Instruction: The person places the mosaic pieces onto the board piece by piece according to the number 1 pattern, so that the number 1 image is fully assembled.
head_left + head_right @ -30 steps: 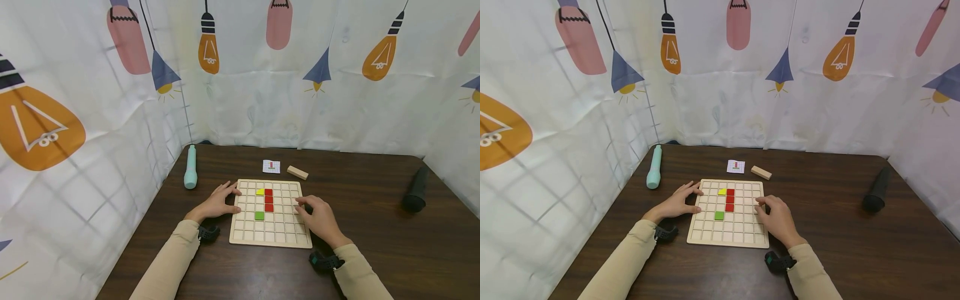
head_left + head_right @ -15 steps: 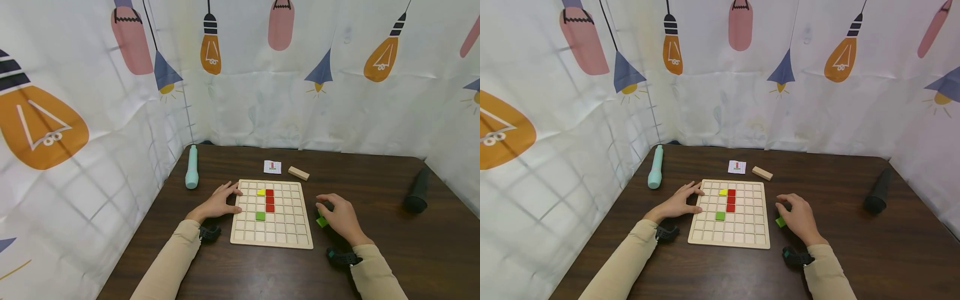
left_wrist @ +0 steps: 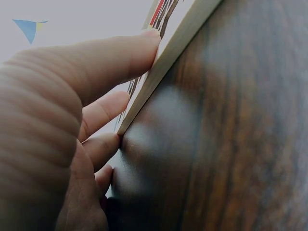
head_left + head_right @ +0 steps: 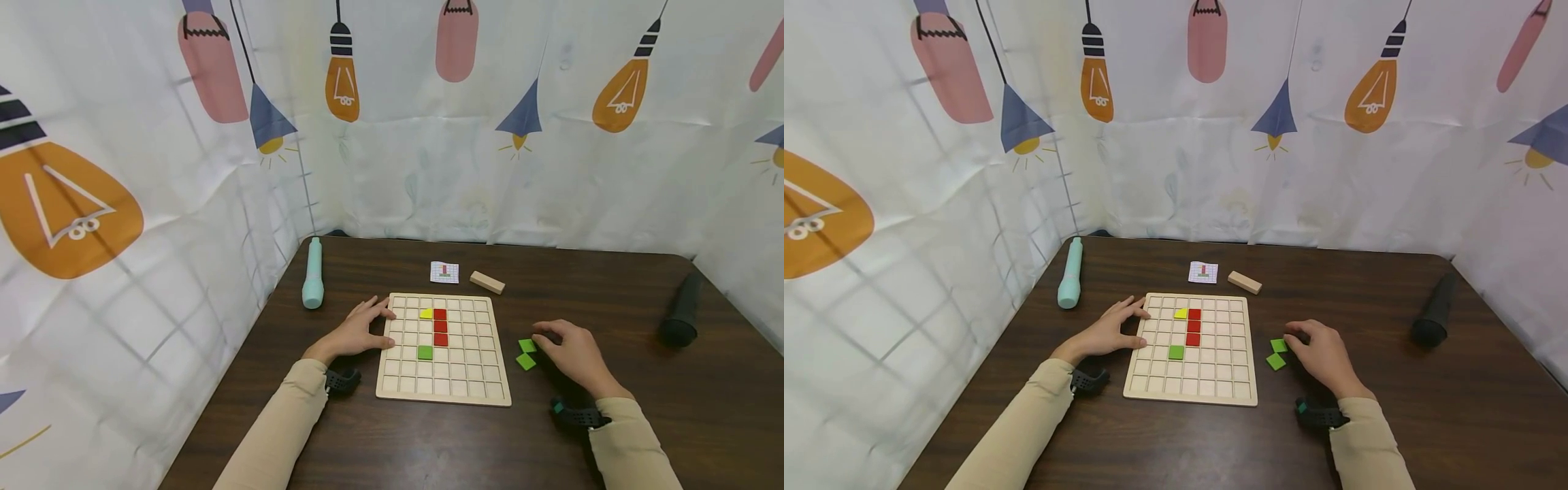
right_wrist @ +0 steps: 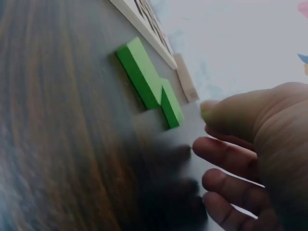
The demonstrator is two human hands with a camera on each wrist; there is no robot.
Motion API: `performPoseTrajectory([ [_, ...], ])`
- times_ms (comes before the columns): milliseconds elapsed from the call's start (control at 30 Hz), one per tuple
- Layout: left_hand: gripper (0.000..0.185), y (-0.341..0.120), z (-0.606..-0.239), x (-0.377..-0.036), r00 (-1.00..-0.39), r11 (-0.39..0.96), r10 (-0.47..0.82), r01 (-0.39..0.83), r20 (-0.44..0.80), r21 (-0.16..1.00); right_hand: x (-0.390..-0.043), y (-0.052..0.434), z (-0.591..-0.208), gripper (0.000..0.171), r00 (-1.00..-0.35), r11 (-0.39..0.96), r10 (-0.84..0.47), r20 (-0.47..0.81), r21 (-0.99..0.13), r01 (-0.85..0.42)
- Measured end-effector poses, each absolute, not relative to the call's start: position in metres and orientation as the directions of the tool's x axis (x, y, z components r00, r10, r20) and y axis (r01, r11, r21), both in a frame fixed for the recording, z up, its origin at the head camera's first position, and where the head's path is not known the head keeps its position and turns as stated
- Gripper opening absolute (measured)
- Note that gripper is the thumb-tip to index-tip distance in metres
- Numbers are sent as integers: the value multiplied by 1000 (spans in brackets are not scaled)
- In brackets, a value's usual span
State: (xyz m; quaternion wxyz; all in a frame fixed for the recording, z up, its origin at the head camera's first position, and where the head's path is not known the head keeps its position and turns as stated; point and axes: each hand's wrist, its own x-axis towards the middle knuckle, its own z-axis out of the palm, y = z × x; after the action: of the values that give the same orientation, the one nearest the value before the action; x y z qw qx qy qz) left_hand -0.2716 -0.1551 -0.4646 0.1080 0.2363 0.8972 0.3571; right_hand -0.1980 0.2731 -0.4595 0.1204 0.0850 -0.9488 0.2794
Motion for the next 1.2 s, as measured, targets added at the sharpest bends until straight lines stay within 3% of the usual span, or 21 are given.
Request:
performPoseTrajectory([
  [633,46,-156,-466,-273,-862,630,506,354,-20,692,-196,274,-456,28,-965,802,-206,161,-537,-261],
  [1200,45,-156,-466,-273,-861,624,509,353,-19,697,-200,270,-465,25,-957,830,-150,247,-494,-257],
])
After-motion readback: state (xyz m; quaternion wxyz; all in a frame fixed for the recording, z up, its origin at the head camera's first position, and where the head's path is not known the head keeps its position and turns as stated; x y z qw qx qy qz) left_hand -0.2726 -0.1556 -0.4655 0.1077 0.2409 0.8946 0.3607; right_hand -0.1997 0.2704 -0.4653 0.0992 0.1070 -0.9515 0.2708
